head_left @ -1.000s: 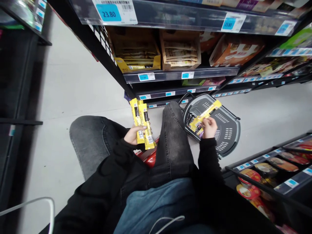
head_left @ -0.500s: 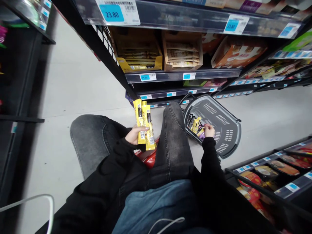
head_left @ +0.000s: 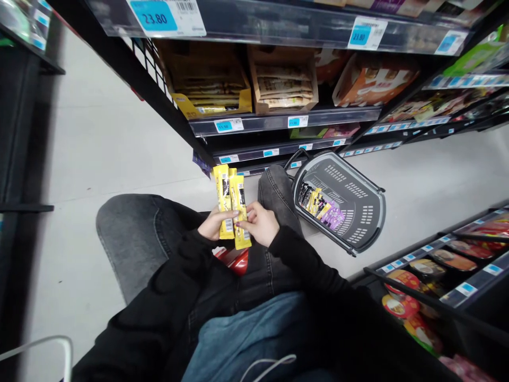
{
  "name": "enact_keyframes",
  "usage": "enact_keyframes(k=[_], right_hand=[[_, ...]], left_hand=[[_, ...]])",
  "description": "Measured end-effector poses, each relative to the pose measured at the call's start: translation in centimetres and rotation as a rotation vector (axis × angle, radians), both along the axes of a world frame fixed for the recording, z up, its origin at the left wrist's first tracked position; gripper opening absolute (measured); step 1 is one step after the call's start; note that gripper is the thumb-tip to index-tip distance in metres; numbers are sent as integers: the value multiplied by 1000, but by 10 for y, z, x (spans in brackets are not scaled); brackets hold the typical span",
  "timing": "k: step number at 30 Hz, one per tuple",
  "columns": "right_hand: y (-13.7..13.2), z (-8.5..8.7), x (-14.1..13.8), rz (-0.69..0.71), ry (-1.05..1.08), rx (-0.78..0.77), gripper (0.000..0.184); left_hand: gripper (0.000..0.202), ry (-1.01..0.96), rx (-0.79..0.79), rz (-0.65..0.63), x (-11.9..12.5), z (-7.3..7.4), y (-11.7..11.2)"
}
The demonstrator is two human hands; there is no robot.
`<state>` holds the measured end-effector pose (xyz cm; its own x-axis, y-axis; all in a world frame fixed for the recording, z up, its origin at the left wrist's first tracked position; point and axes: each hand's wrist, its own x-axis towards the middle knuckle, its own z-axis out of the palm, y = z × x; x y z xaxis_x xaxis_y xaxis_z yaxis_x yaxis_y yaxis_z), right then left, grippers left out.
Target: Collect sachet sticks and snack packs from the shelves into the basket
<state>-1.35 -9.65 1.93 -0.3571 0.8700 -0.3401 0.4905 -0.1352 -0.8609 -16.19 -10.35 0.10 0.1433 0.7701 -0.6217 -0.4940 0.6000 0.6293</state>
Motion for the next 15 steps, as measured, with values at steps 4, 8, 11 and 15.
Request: enact_keyframes(k=[4,8,11,15], right_hand=[[6,1,25,-179,257,-37,28],[26,-3,100,-551,324,125,35],[43,-23,178,-785,167,215,39],[57,-68,250,-889,-96,97,31]], left_hand=[[51,-48,-38,-18,1,2,0],[57,-54,-55,55,-1,8,2],[58,-58,-50,98,-4,10,3],[58,-53,-63,94,-4,9,4]])
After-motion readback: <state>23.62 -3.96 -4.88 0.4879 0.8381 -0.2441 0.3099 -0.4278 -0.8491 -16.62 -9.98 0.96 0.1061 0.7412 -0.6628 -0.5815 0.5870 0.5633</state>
